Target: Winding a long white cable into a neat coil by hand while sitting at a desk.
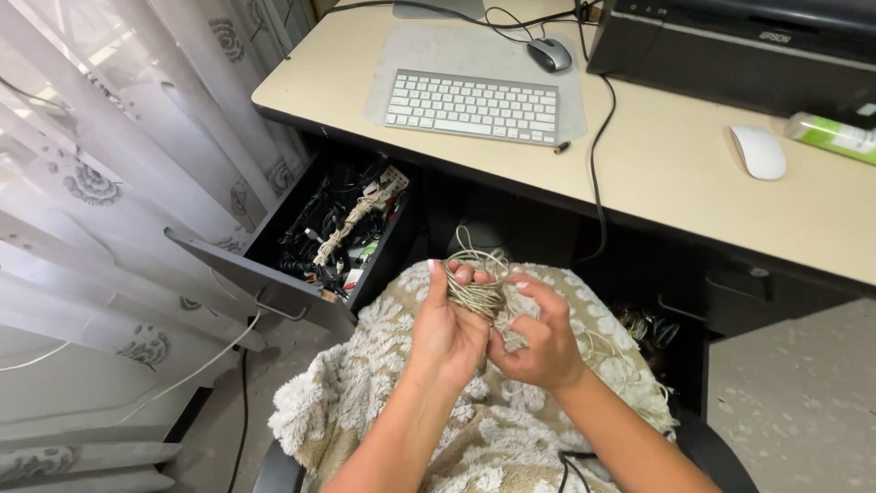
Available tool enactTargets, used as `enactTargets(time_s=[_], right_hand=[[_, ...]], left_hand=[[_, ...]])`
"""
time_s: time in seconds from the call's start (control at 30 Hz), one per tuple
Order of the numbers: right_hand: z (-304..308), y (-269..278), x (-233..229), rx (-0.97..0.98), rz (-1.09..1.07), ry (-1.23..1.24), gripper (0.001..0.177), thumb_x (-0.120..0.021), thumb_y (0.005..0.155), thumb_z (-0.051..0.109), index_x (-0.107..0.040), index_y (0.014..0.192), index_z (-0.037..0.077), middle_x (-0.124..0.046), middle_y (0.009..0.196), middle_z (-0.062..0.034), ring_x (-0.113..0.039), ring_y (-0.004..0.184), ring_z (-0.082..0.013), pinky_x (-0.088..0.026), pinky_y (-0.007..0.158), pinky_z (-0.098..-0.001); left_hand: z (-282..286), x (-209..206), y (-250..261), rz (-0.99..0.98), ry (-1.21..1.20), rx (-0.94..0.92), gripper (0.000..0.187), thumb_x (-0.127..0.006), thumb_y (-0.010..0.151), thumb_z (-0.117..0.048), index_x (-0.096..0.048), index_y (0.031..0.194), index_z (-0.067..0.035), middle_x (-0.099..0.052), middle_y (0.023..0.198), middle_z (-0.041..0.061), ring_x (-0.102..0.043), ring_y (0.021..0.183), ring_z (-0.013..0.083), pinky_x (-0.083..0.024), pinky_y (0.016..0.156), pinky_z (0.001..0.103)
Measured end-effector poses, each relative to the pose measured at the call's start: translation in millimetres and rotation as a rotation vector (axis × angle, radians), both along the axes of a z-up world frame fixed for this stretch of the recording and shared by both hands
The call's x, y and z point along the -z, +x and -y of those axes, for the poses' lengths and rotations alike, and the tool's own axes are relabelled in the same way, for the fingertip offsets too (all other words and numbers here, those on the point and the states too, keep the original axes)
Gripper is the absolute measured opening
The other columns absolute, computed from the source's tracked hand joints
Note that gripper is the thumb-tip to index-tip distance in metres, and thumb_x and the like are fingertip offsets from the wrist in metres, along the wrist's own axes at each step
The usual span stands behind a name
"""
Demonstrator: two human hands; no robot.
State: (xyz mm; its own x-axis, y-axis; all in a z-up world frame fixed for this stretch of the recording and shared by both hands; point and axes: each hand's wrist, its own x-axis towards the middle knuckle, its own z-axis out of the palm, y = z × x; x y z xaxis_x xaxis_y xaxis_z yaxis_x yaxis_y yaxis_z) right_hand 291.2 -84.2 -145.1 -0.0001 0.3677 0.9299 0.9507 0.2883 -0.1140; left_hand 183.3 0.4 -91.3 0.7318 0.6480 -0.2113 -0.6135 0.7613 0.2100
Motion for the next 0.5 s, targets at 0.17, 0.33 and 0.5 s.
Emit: enactTargets(time_s=[0.17, 0.33, 0.5], right_hand=[[27, -43, -15, 0.142, -0.039, 0.022, 0.038, -0.078, 0.084, 0.031, -0.048, 0.084, 0.008, -0.048, 0.119, -0.0168, -0.061, 0.114, -0.0447, -0.054, 0.094, -0.0541], [44, -62, -3, 0.186, 0.041, 0.042, 0.016, -0.072, 0.086, 0.015, -0.060, 0.081, 0.005, -0.056, 0.116, -0.0164, -0.064, 0.105, -0.0433, -0.054, 0.086, -0.0542], [56, -81, 7, 0.180, 0.099, 0.066, 0.012, -0.069, 0.083, 0.009, -0.059, 0.078, 0.006, -0.058, 0.115, -0.0170, -0.064, 0.100, -0.0412, -0.054, 0.084, -0.0549]], left_hand=[[22, 9, -20, -0.005, 0.031, 0.010, 0.028, -0.042, 0.109, -0.042, -0.049, 0.108, -0.015, -0.049, 0.089, -0.003, -0.063, 0.096, 0.0177, -0.056, 0.093, 0.033], [36, 5, -50, 0.053, 0.038, 0.044, 0.030, -0.045, 0.108, -0.044, -0.052, 0.107, -0.014, -0.052, 0.090, -0.002, -0.063, 0.097, 0.0187, -0.055, 0.095, 0.033], [56, 1, -84, 0.045, 0.098, 0.074, 0.031, -0.043, 0.109, -0.044, -0.051, 0.109, -0.015, -0.053, 0.091, -0.002, -0.065, 0.099, 0.0194, -0.057, 0.095, 0.033]])
